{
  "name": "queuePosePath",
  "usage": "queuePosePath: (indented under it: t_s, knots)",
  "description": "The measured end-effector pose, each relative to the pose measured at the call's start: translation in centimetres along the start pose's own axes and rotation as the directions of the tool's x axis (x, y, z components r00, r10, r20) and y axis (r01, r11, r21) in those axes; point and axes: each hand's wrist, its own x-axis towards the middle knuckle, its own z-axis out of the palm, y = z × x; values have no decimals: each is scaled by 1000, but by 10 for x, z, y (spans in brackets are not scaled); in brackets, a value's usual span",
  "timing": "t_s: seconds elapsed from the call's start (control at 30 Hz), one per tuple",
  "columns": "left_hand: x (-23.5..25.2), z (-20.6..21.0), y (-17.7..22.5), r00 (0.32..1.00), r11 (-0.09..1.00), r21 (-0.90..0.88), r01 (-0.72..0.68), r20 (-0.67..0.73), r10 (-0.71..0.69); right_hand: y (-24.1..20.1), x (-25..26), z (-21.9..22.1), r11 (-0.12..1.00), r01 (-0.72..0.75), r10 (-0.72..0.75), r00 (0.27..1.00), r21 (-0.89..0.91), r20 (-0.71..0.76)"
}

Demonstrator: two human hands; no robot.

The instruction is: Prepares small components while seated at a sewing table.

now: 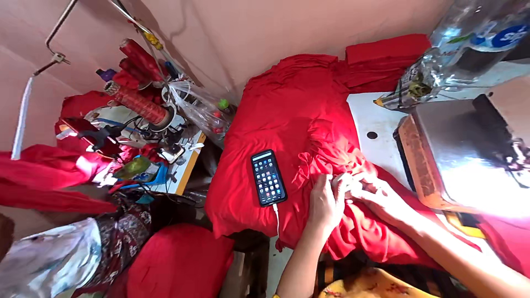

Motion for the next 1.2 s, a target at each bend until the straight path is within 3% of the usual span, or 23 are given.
queuePosePath:
  t_s: [0.17,0.47,0.53,0.6,0.67,0.73,1.0,1.2]
  knots:
    - [1,1,7,1000,995,101,8,-18,-6,-2,-1,-1,999,26,-24,998,-40,52]
    - [3,-4,-1,992,975,-210,71,-89,-92,-1,1,-4,1000,25,-24,994,-6,111]
    - [1,-4,-9,987,949,-314,28,-143,-77,1,1,-5,999,14,-18,994,39,105]
    - [0,-2,-18,974,926,-358,-122,-224,41,2,1,-5,996,13,-22,994,83,103]
    - [-1,-3,-21,956,915,-325,-241,-240,167,1,1,-4,995,12,-21,996,95,91]
    - [-2,-3,-21,955,925,-274,-264,-211,210,1,2,-3,996,14,-22,996,84,86]
    - [0,-2,-21,972,948,-215,-232,-96,216,1,1,-2,996,67,-71,995,54,73]
    - [-1,0,-19,955,948,-171,-269,-175,240,6,0,-2,987,156,-159,985,47,69]
